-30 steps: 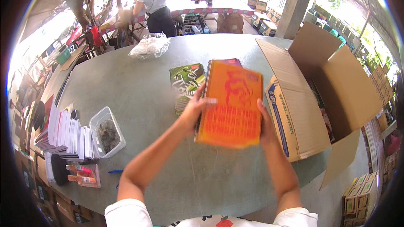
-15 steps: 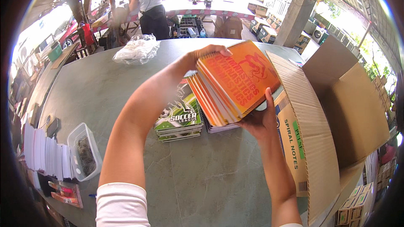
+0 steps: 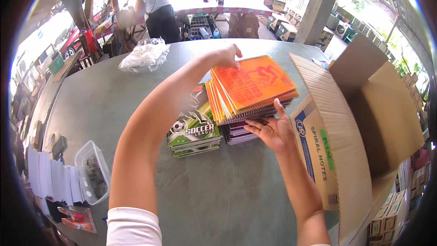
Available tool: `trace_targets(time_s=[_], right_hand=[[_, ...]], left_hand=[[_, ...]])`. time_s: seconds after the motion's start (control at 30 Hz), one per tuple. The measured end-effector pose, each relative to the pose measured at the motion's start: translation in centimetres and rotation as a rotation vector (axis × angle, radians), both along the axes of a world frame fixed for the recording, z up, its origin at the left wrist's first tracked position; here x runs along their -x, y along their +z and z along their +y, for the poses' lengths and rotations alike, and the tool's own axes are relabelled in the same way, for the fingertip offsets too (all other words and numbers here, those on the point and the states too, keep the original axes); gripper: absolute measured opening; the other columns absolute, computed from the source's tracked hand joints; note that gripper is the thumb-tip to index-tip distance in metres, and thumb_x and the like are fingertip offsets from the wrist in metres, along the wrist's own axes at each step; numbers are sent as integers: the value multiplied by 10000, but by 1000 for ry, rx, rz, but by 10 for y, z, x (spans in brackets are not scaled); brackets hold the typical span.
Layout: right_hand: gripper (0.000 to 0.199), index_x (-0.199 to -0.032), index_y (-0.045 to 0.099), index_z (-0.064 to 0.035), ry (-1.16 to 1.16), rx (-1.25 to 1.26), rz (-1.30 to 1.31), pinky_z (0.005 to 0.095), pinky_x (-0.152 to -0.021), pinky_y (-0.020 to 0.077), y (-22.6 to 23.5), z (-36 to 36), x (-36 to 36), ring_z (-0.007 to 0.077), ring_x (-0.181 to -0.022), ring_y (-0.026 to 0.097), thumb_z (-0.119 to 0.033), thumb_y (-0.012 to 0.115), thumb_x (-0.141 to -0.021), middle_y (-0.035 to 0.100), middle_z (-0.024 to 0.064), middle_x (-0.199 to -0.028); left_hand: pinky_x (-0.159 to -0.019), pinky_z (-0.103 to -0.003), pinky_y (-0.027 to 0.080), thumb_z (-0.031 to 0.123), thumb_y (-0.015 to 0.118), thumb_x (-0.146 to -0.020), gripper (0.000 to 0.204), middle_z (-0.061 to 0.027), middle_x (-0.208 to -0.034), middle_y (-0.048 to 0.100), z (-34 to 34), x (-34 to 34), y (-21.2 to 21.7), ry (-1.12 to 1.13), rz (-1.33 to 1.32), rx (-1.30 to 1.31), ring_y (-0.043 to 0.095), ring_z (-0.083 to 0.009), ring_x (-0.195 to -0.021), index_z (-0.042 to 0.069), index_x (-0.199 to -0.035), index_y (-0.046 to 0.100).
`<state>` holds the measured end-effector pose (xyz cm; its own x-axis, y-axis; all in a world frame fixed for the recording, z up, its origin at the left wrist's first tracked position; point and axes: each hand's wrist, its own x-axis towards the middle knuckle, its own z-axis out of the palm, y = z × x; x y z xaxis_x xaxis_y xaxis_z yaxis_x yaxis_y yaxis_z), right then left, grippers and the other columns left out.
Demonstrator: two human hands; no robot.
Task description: The person trims excess wire from spiral-bound notebooks using pliers and places the finished notebooks into a cardboard box.
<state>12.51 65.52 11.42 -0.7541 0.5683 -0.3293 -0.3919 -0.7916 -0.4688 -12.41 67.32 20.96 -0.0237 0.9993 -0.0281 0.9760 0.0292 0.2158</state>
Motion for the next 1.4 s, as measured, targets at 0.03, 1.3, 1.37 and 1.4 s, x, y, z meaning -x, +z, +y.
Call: trace_targets(time_s=[0.03,1.3,1.37,1.4], right_hand=[[790,-1327,215,57,-11,-28,-32,554,-1051,177,3,-6,-10,370,-1224,319,-460,564,-842,316,224,-1296],[477,-619,519,-65,78,-2373,-1144,405,-778,399,95,115,-573,296,-723,551,-439,788,-493,551,101,-657],[471,-604,510,-70,88,-2427,-1104,401,-761,398,101,104,-574,291,-705,547,-452,773,-519,539,96,-636],[474,-597,504,-76,93,-2416,-1077,394,-748,396,102,97,-574,287,-684,541,-474,755,-537,533,93,-626]], left_hand=[[-915,-388,421,349,677,-711,590,-181,-1137,577,-13,-15,4,-41,141,-91,523,-316,-1095,116,-1232,527],[-534,-439,462,224,583,-834,300,-154,-659,589,-105,-544,10,-182,-25,-37,603,-347,-635,3,-993,457],[-520,-431,450,216,593,-825,244,-141,-642,570,-115,-542,18,-200,-10,-66,591,-334,-620,34,-849,432],[-520,-431,450,216,593,-825,244,-141,-642,570,-118,-543,21,-191,-9,-56,591,-334,-620,34,-849,432]])
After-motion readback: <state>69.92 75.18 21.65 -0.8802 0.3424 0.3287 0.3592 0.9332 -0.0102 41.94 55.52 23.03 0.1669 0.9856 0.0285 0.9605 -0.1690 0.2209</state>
